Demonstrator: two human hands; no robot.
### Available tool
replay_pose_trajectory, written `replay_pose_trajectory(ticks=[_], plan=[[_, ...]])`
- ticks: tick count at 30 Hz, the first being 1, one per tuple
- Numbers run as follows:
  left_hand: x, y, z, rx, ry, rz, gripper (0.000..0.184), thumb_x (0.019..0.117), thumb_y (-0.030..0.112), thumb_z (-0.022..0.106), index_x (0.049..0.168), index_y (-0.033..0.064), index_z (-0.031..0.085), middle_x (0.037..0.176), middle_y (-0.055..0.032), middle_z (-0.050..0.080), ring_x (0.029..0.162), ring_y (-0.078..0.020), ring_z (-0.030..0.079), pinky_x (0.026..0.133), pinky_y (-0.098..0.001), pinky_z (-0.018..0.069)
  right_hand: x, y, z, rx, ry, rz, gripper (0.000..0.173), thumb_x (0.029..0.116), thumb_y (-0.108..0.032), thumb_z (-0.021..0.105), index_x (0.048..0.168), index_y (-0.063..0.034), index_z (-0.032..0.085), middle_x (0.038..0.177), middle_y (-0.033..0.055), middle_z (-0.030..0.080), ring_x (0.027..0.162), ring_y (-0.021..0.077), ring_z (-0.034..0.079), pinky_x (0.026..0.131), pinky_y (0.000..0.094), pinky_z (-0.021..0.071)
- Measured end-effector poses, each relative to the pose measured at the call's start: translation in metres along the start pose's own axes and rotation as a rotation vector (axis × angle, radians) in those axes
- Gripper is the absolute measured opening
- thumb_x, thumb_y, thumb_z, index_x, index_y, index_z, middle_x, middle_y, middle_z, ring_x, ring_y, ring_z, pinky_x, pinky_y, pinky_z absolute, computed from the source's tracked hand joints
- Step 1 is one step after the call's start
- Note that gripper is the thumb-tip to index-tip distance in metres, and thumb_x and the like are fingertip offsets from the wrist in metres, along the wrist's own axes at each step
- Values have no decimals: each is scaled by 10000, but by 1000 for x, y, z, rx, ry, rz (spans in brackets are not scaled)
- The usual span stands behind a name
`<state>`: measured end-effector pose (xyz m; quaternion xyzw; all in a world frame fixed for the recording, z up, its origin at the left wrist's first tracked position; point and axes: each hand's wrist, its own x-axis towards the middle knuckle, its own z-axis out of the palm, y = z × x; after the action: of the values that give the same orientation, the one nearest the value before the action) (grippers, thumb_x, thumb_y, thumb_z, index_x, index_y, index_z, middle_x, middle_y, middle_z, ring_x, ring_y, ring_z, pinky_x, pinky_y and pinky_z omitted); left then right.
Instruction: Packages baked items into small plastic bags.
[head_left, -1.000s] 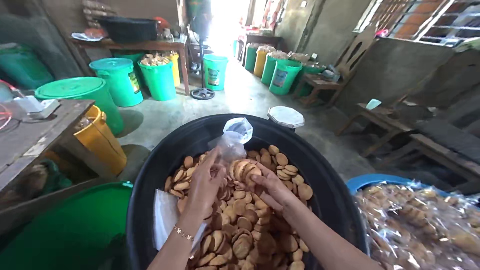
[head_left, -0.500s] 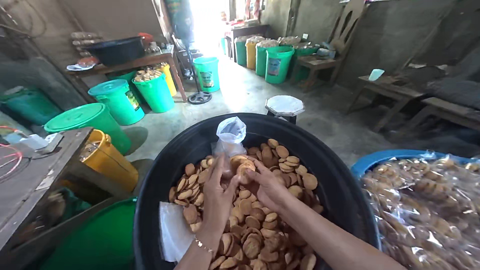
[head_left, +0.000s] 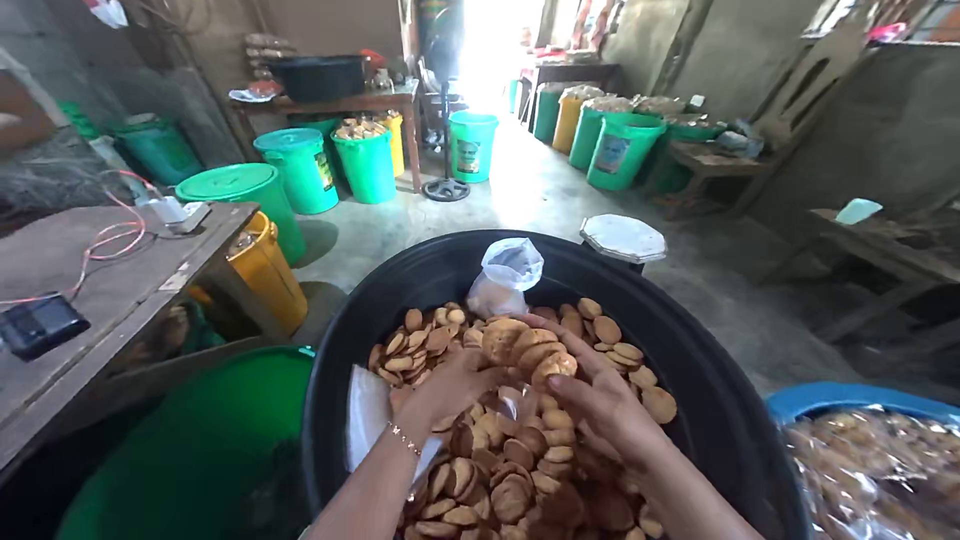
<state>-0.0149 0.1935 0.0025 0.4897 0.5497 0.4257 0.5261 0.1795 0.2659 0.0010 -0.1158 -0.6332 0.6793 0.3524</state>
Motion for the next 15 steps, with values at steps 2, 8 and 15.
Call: replay_pose_trajectory(ticks=[2,8,15], plan=[[4,-6,6,-82,113,95,92,1004,35,564,1049,26,643,855,38,675,752,-12,645,731,-212,564,0,-1,2,244,70,46,682,863,-164,705,1484,-43,449,1302,93,644,1106,222,689,953,404,596],[0,18,24,637,401,88,422,930,188,731,1288,-21,654,1263,-208,659,1128,-324,639,1020,-458,484,-8,-15,12,-615,74,-87,576,929,-108,624,1471,15,475,1344,92,632,1138,72,655,943,221,559],[2,5,28,679,413,243,334,930,48,649,1259,-5,664,1252,-189,659,963,-248,663,861,-365,534,-17,-16,31,-1284,-4,-56,649,920,-34,668,1519,18,425,1457,223,546,1219,319,651,993,411,549]])
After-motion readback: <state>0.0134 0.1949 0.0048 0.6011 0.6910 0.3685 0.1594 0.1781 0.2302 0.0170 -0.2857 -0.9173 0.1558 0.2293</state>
